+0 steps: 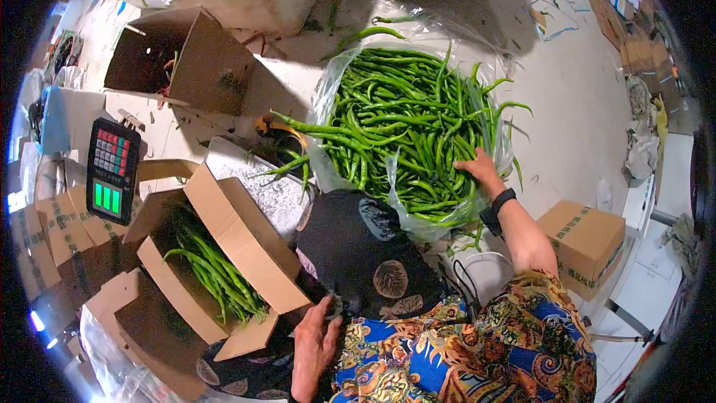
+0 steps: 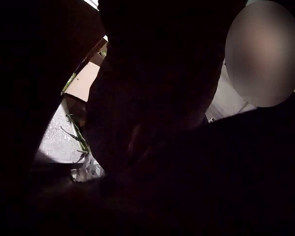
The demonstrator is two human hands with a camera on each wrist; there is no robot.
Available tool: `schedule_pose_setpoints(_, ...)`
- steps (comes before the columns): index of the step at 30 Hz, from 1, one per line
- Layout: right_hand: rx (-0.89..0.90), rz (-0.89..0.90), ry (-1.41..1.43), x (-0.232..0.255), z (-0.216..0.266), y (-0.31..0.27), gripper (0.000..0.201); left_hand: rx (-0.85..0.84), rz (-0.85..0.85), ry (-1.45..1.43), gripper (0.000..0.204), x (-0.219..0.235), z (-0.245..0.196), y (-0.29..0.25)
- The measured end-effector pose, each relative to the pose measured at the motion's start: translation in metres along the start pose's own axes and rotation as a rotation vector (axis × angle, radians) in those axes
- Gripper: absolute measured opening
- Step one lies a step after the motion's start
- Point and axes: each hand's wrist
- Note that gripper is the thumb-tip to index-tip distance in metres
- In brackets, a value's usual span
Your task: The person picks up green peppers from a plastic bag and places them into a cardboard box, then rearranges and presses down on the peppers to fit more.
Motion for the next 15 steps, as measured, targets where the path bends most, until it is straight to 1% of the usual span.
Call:
schedule_pose_setpoints(1, 0.027, -0.066, 0.014, -0.009, -0.008, -0.005, 0.087, -0.022, 0.005, -0.014, 0.037, -0.003, 0.005, -0.001)
schedule_pose_setpoints(2, 0.000, -0.078, -0.094, -0.018, -0.010, 0.000, 0.088, -0.048, 0.004, -0.024, 0.037, -0.004, 0.007, 0.000)
schedule_pose_setpoints(3, 0.006, -0.075, -0.091, -0.018, -0.003, -0.001, 0.088, -0.045, -0.003, -0.023, 0.037, -0.005, 0.009, 0.000)
schedule_pose_setpoints(5, -0.020, -0.088, 0.045, -0.015, 0.007, -0.007, 0.089, 0.009, 0.047, -0.030, 0.037, -0.005, 0.010, 0.001)
schedule_pose_setpoints(6, 0.096, -0.214, 0.058, -0.020, 0.011, -0.012, 0.080, 0.009, 0.049, -0.028, 0.037, -0.005, 0.012, 0.002)
schedule_pose_setpoints(7, 0.097, -0.216, 0.058, -0.018, 0.013, -0.018, 0.080, 0.022, 0.046, -0.041, 0.037, -0.005, 0.013, 0.003)
schedule_pose_setpoints(8, 0.145, -0.152, 0.114, -0.017, 0.016, -0.025, 0.075, 0.038, 0.044, -0.056, 0.038, -0.006, 0.014, 0.004)
schedule_pose_setpoints(9, 0.191, -0.088, 0.171, -0.014, 0.030, -0.034, 0.070, 0.039, 0.044, -0.058, 0.038, -0.007, 0.016, 0.005)
schedule_pose_setpoints(10, 0.101, -0.026, 0.030, -0.015, 0.034, -0.035, 0.069, 0.031, 0.036, -0.061, 0.038, -0.008, 0.017, 0.006)
schedule_pose_setpoints(11, 0.104, -0.028, 0.030, -0.016, 0.027, -0.031, 0.069, 0.021, 0.025, -0.064, 0.039, -0.009, 0.018, 0.008)
schedule_pose_setpoints(12, 0.085, 0.006, -0.006, -0.014, 0.025, -0.027, 0.068, 0.017, 0.019, -0.065, 0.039, -0.010, 0.020, 0.009)
schedule_pose_setpoints(13, 0.068, 0.042, -0.042, -0.014, 0.026, -0.022, 0.067, -0.024, -0.003, -0.050, 0.037, -0.012, 0.022, 0.009)
schedule_pose_setpoints(14, 0.081, 0.041, -0.042, -0.013, 0.027, -0.013, 0.067, -0.063, -0.030, -0.035, 0.035, -0.012, 0.024, 0.009)
schedule_pose_setpoints(15, 0.101, 0.086, -0.190, 0.001, 0.045, -0.014, 0.064, -0.057, -0.039, -0.039, 0.035, -0.011, 0.025, 0.008)
Point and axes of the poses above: each hand's wrist, its own y-axis towards the middle knuckle, its own x-axis out of the back of the hand, z = x × y, and after that the axes turned 7 degrees about x, right-handed
